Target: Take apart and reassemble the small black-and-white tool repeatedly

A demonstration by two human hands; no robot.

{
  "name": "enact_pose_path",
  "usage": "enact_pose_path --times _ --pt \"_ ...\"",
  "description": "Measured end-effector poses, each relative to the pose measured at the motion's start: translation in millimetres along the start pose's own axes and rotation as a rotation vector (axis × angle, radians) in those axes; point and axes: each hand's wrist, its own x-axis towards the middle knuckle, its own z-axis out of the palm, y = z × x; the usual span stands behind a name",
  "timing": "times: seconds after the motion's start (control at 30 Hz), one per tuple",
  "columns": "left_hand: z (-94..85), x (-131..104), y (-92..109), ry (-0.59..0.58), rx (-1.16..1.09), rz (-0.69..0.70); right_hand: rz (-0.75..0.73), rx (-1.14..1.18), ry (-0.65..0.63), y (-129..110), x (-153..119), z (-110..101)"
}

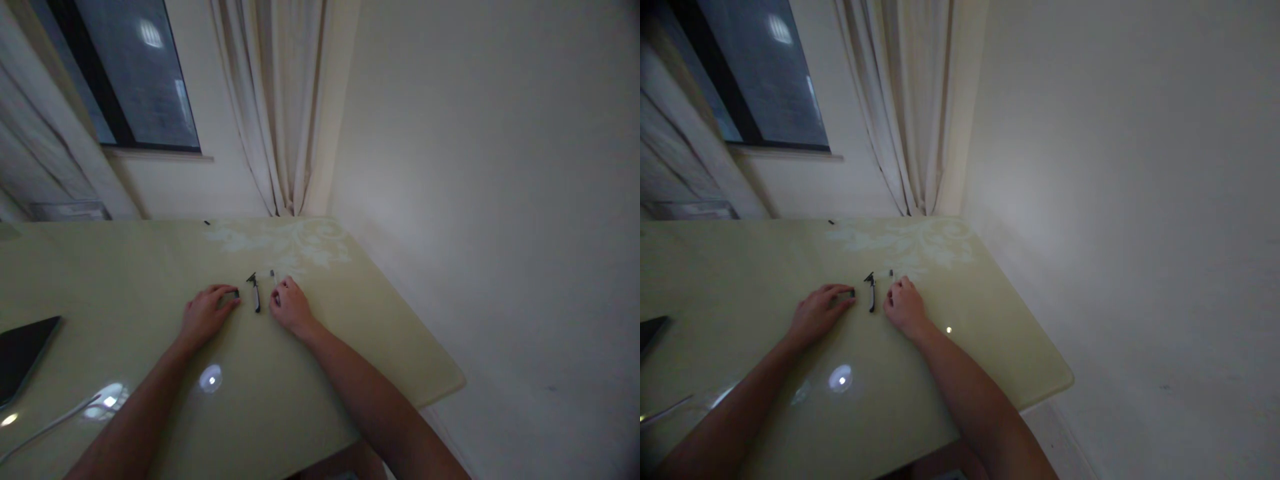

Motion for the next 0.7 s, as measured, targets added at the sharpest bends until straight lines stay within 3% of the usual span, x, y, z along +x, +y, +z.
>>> enact_pose_path --times 0.7 --pt "2.3 2.1 -2.8 0.002 -0.033 0.009 -0.119 0.09 0.052 8.4 1.7 7.3"
